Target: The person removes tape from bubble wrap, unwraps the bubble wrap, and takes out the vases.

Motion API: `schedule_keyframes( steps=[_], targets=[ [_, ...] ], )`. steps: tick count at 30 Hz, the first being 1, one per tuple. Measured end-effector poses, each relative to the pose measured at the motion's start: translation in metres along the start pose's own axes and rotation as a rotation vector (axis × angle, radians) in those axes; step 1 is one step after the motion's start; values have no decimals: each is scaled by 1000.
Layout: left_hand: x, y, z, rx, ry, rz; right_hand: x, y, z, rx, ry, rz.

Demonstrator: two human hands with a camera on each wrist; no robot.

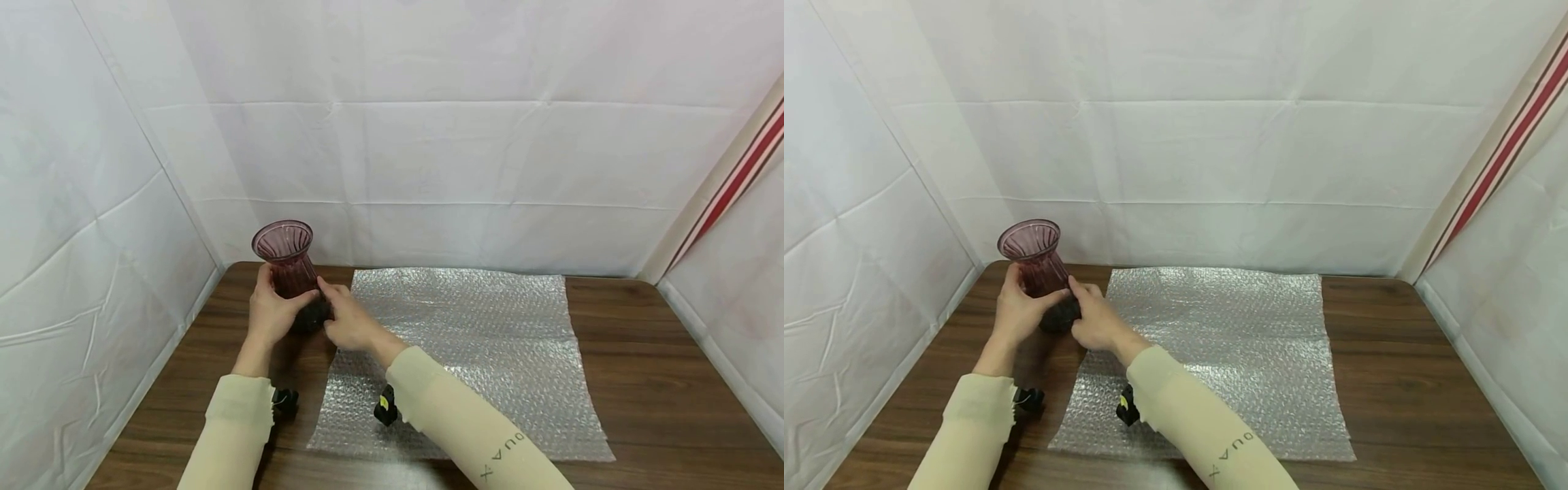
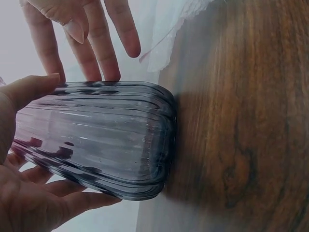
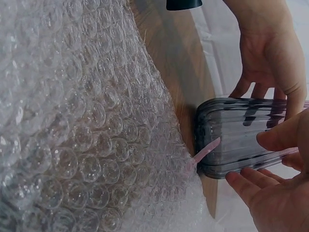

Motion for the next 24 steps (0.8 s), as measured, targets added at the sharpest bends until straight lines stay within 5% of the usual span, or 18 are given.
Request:
schedule_keyframes(
  steps=[24],
  targets=[
    [9, 10, 6, -106, 198, -35, 9, -1, 7, 9, 31, 96]
  ],
)
Point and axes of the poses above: each hand's wrist, its own z-axis towards the middle knuckle, its own x-axis out of the palm, y = z × x, the point moved 10 cm from there along z, towards the middle knuckle, and after that the axes turned 2 degrees about y, right-handed, at the moved point
